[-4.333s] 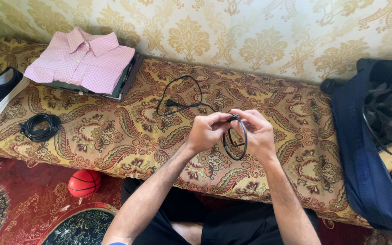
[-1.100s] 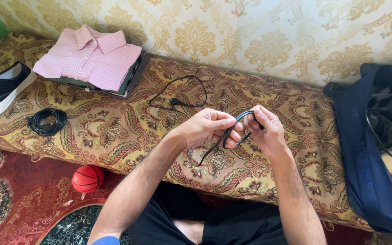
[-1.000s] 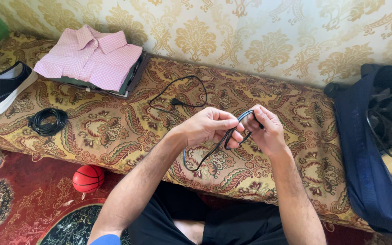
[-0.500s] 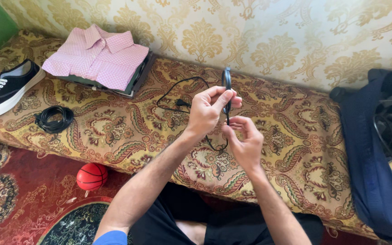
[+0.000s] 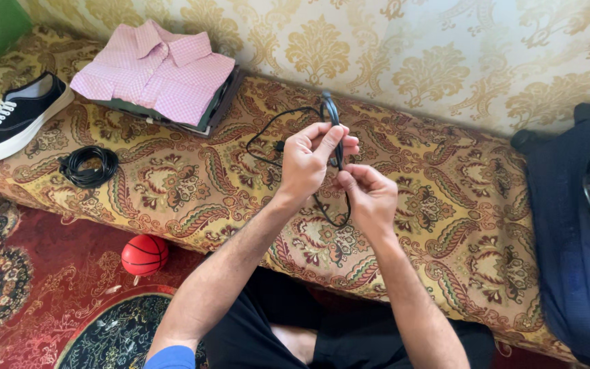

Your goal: The person takes a black cable from a bag and coils it into a loop by hand before placing it into a small round case on the bed.

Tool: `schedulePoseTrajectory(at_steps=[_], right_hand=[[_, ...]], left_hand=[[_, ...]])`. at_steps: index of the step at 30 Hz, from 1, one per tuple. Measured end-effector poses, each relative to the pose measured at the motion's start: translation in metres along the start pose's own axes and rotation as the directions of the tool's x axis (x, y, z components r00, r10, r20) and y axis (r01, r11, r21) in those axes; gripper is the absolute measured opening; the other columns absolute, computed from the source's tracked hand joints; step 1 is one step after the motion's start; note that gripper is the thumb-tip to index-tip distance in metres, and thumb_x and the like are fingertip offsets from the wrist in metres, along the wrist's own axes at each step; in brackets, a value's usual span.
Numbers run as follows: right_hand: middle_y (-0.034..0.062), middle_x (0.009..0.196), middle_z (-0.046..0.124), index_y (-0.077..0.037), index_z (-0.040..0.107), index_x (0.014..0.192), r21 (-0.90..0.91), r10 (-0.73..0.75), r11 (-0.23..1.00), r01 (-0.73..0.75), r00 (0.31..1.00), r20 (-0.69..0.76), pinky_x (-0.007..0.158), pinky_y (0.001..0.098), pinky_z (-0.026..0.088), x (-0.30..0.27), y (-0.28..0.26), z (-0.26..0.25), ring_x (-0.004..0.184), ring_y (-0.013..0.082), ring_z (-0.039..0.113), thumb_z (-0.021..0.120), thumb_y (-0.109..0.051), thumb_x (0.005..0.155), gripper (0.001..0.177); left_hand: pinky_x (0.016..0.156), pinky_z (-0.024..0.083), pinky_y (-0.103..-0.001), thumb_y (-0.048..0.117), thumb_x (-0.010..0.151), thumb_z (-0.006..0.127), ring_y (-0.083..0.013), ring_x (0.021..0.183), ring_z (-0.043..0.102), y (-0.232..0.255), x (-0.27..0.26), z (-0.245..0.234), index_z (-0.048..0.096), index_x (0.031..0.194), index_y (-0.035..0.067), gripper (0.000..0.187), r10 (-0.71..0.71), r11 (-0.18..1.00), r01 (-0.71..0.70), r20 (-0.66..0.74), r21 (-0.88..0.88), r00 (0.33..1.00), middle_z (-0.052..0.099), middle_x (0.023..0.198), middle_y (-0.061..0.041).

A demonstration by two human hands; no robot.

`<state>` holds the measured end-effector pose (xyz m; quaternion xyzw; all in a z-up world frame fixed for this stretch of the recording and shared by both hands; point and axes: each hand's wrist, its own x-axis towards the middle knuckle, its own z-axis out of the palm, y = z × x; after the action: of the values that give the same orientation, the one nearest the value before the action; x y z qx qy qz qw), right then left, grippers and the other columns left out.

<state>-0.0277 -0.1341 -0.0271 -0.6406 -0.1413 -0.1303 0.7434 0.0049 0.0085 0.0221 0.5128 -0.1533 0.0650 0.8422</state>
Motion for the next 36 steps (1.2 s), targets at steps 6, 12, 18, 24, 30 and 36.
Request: schedulePoseTrajectory(at_steps=[6, 12, 18, 24, 30, 36], right_hand=[[0.005, 0.091, 0.072, 0.004, 0.067, 0.121, 0.04, 0.075, 0.996, -0.082, 0.986, 0.15, 0.07, 0.0247, 0.056, 0.002, 0.018, 0.005, 0.077, 0.0099, 0.066, 0.066, -0.004, 0.103, 0.02], [0.0084, 0.095, 0.075, -0.001, 0.063, 0.123, -0.609, -0.3, 0.729, 0.312, 0.946, 0.126, 0.067, 0.0286, 0.056, -0.023, 0.006, 0.038, 0.076, 0.0096, 0.069, 0.066, -0.006, 0.101, 0.024], [0.0069, 0.098, 0.078, -0.002, 0.066, 0.116, -0.454, -0.127, 0.879, 0.141, 0.99, 0.062, 0.073, 0.0261, 0.057, -0.015, 0.019, 0.051, 0.082, 0.0092, 0.072, 0.062, -0.005, 0.104, 0.013], [0.0014, 0.112, 0.057, -0.002, 0.072, 0.11, -0.133, -0.064, 0.986, 0.099, 0.968, 0.244, 0.082, 0.0222, 0.051, 0.004, 0.033, 0.048, 0.098, 0.0111, 0.061, 0.069, -0.002, 0.1, 0.011], [0.0021, 0.085, 0.061, -0.007, 0.076, 0.105, -0.58, -0.126, 0.786, 0.216, 0.973, 0.191, 0.064, 0.0283, 0.046, 0.003, -0.002, 0.063, 0.073, 0.0132, 0.056, 0.073, 0.0, 0.088, 0.019], [0.0094, 0.08, 0.076, -0.013, 0.075, 0.12, -0.612, 0.267, 0.767, -0.191, 0.963, 0.033, 0.06, 0.0295, 0.052, -0.003, -0.017, 0.084, 0.069, 0.0146, 0.069, 0.065, -0.012, 0.102, 0.021]], left_hand=[[0.08, 0.065, -0.036, 0.017, 0.104, 0.063, -0.0217, 0.087, 0.075, 0.002, -0.001, -0.018, 0.066, 0.112, -0.006, 0.024, -0.027, 0.995, 0.02, -0.07, -0.095, 0.997, 0.075, 0.098, -0.016], [0.081, 0.066, -0.039, 0.02, 0.104, 0.061, -0.025, 0.088, 0.076, 0.005, 0.001, -0.044, 0.066, 0.112, -0.003, 0.025, -0.028, 0.988, -0.002, -0.192, -0.153, 0.981, 0.075, 0.099, -0.016], [0.083, 0.066, -0.042, 0.022, 0.106, 0.059, -0.0274, 0.091, 0.076, 0.005, -0.004, -0.065, 0.063, 0.114, 0.0, 0.024, -0.054, 0.974, 0.006, -0.208, -0.226, 0.977, 0.074, 0.101, -0.016], [0.082, 0.066, -0.046, 0.026, 0.108, 0.053, -0.0301, 0.093, 0.077, 0.018, -0.01, -0.079, 0.056, 0.115, 0.006, 0.021, -0.08, 0.96, 0.038, -0.141, -0.276, 0.987, 0.072, 0.106, -0.017], [0.083, 0.065, -0.047, 0.029, 0.11, 0.049, -0.0311, 0.094, 0.076, 0.031, -0.02, -0.089, 0.051, 0.118, 0.009, 0.021, -0.097, 0.972, 0.077, -0.08, -0.222, 0.992, 0.072, 0.105, -0.017], [0.084, 0.065, -0.046, 0.029, 0.113, 0.048, -0.0289, 0.093, 0.075, 0.032, -0.027, -0.099, 0.05, 0.121, 0.01, 0.022, 0.0, 0.965, 0.0, -0.001, -0.263, 1.0, 0.068, 0.097, -0.013]])
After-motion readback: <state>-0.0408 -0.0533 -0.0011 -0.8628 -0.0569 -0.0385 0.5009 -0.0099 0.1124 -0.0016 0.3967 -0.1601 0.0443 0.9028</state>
